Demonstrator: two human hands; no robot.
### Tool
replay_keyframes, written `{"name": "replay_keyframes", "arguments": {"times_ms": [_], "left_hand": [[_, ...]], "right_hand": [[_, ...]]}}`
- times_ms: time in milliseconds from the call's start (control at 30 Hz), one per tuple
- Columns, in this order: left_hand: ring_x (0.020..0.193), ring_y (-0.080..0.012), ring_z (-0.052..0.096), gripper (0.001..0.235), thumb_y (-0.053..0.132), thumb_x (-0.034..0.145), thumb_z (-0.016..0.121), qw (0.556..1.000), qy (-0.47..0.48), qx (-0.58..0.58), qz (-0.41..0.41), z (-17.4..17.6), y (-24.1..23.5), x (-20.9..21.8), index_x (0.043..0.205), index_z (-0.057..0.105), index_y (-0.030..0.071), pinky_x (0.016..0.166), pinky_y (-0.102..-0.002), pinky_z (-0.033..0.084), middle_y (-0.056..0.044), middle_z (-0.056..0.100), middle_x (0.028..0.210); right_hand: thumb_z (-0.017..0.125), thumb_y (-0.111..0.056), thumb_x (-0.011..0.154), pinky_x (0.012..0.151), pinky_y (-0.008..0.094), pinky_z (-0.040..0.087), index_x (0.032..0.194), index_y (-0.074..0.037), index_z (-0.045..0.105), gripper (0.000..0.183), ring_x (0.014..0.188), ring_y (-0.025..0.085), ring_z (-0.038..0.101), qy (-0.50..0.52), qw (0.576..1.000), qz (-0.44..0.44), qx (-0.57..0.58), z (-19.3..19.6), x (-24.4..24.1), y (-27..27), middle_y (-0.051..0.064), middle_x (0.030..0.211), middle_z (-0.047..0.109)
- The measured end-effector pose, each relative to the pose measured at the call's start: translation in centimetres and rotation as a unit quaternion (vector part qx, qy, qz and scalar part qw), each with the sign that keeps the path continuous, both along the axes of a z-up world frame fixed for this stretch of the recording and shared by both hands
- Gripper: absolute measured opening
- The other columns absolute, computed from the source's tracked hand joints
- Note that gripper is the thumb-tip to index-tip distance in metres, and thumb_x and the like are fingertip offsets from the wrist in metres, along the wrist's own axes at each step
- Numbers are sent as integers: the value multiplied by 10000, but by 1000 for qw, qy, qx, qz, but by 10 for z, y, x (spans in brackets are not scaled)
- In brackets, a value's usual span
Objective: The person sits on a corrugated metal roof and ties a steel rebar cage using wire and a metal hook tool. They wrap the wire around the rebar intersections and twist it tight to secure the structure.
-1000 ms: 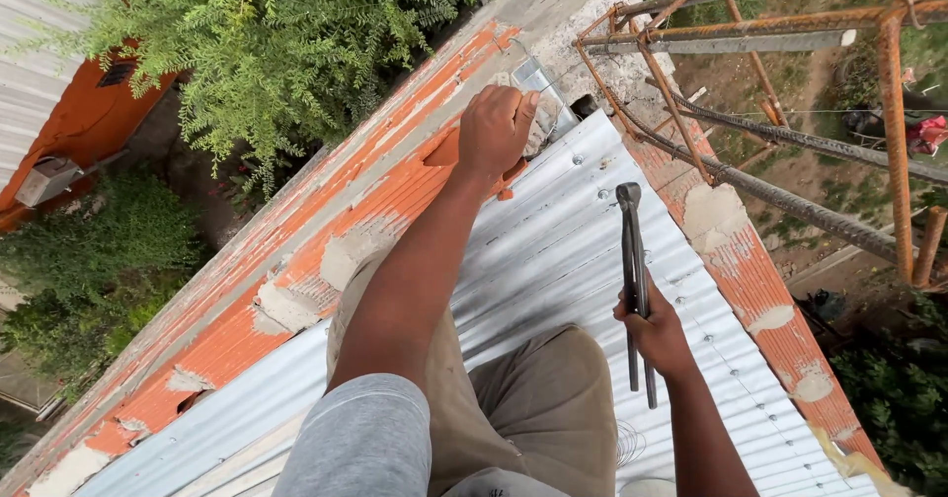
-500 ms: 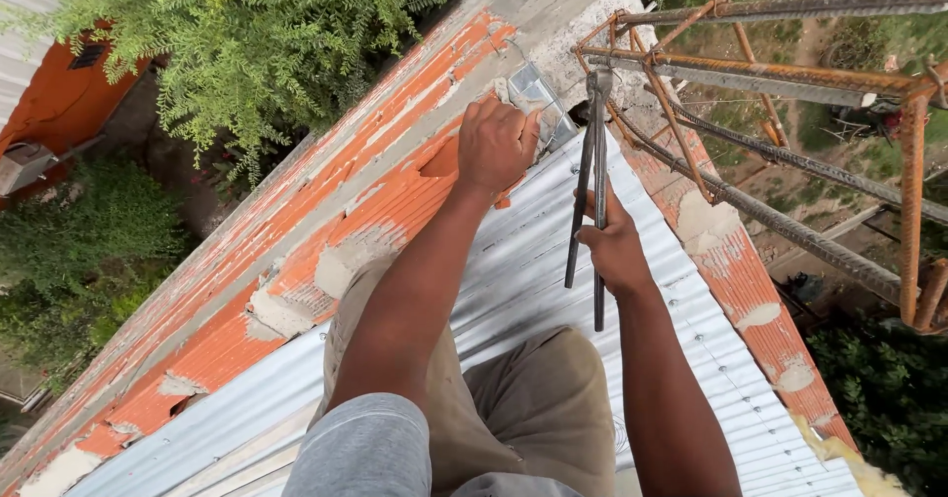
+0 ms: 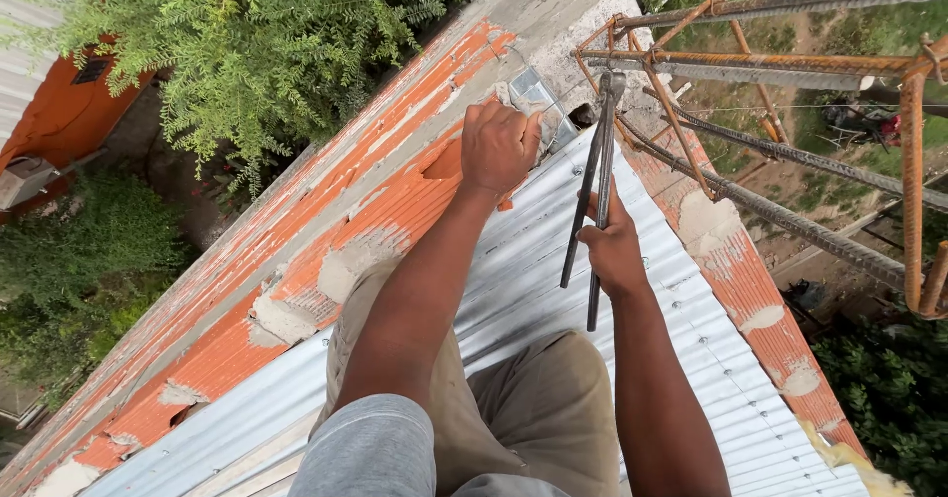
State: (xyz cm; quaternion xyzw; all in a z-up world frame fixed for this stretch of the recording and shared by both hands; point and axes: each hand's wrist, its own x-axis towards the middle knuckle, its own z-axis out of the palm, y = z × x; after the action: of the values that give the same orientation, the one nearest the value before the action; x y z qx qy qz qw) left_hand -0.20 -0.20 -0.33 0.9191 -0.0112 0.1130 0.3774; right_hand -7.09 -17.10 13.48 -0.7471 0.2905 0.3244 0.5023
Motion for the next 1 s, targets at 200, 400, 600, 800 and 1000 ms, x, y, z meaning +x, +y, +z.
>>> {"name": "replay_keyframes", "arguments": {"times_ms": [200, 400, 600, 800, 1000], "left_hand": [[645, -267, 610, 427, 317, 974, 636, 1000, -2, 2, 1, 5, 1, 1, 596, 524, 151, 705, -402, 462, -57, 475, 552], [657, -264, 621, 430, 318, 975, 633, 1000, 0, -8, -4, -4, 1, 0, 592, 520, 161, 710, -401, 460, -46, 480, 547], [684, -256, 638, 430, 286, 978, 632, 1000, -4, -12, -8, 0, -2, -2, 586, 510, 158, 736, -394, 450, -44, 479, 543], [704, -234, 646, 412, 259, 956, 600, 995, 62, -75, 29, 36, -31, -14, 567, 495, 174, 767, -401, 448, -11, 498, 537], [631, -320, 640, 480, 300, 1031, 539, 949, 223, -216, 50, 43, -76, -32, 580, 524, 138, 723, -438, 496, -90, 556, 529]], "right_hand": [[512, 71, 771, 934, 416, 500, 1671, -125, 221, 965, 1171, 261, 640, -19, 999, 29, -36, -37, -13, -22, 146, 1280, 621], [516, 74, 837, 599, 309, 509, 1671, -91, 63, 963, 727, 179, 542, -49, 993, -74, 82, 1, -16, 1, 119, 1038, 473], [499, 51, 794, 585, 360, 517, 1656, -64, 170, 929, 683, 195, 627, 12, 1000, -20, 8, 24, -55, 2, 128, 980, 564], [455, 73, 869, 457, 326, 438, 1610, -15, 309, 761, 545, 175, 496, 41, 998, -29, 29, 39, -57, -29, 130, 816, 515], [517, 12, 957, 350, 364, 419, 1587, -10, 348, 653, 464, 220, 450, 71, 997, 5, 6, 119, 8, -26, 163, 669, 499]]}}
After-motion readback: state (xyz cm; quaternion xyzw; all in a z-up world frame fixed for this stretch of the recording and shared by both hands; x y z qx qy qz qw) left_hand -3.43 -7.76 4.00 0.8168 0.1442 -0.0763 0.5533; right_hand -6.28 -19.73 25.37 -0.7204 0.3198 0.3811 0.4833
